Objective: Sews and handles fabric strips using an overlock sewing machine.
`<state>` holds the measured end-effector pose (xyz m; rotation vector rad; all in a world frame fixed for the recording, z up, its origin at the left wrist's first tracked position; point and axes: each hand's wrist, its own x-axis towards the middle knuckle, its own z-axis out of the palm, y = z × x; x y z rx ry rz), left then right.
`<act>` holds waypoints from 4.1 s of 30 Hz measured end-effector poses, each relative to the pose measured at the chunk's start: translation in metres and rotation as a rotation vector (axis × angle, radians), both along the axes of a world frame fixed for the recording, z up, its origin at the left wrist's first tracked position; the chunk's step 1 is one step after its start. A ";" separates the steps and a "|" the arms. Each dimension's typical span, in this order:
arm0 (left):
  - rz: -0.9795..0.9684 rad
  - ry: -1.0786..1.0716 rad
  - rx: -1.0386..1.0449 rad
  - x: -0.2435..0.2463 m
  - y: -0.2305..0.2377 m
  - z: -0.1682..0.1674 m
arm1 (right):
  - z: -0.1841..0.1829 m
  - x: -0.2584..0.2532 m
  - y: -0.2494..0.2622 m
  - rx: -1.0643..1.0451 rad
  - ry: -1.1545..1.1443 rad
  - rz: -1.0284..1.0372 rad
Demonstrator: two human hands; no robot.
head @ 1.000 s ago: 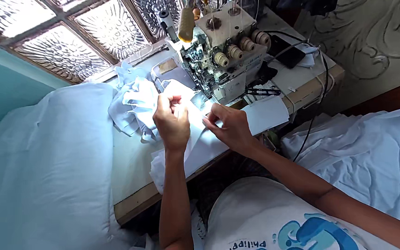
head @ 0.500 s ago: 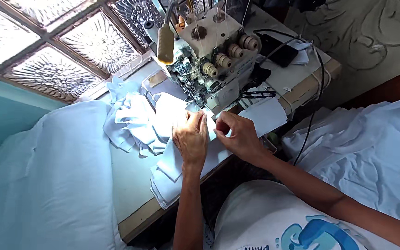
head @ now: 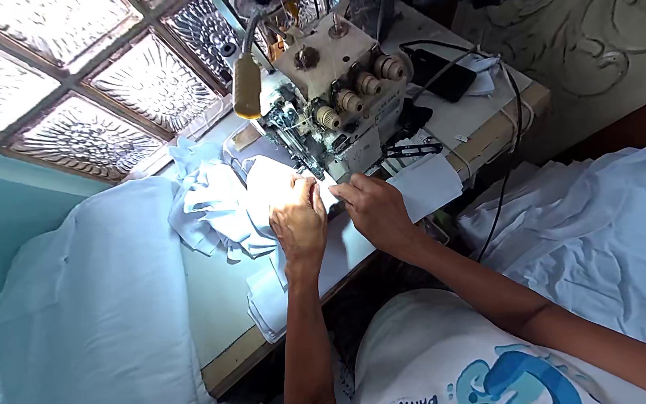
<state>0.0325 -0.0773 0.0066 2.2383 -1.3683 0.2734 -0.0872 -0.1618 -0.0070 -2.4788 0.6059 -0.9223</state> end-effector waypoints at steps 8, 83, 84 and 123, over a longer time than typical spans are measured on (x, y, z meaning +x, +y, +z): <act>0.155 0.018 0.052 0.047 -0.024 0.005 | -0.003 0.006 0.004 -0.132 0.076 -0.073; 0.250 0.489 -0.588 0.089 0.291 0.043 | -0.007 -0.020 -0.009 0.512 0.479 0.171; 0.180 0.521 -0.585 0.077 0.267 0.045 | -0.005 -0.019 -0.008 0.532 0.496 0.129; -0.304 0.557 -0.174 -0.027 0.052 -0.031 | -0.014 -0.061 -0.005 0.347 -0.049 0.157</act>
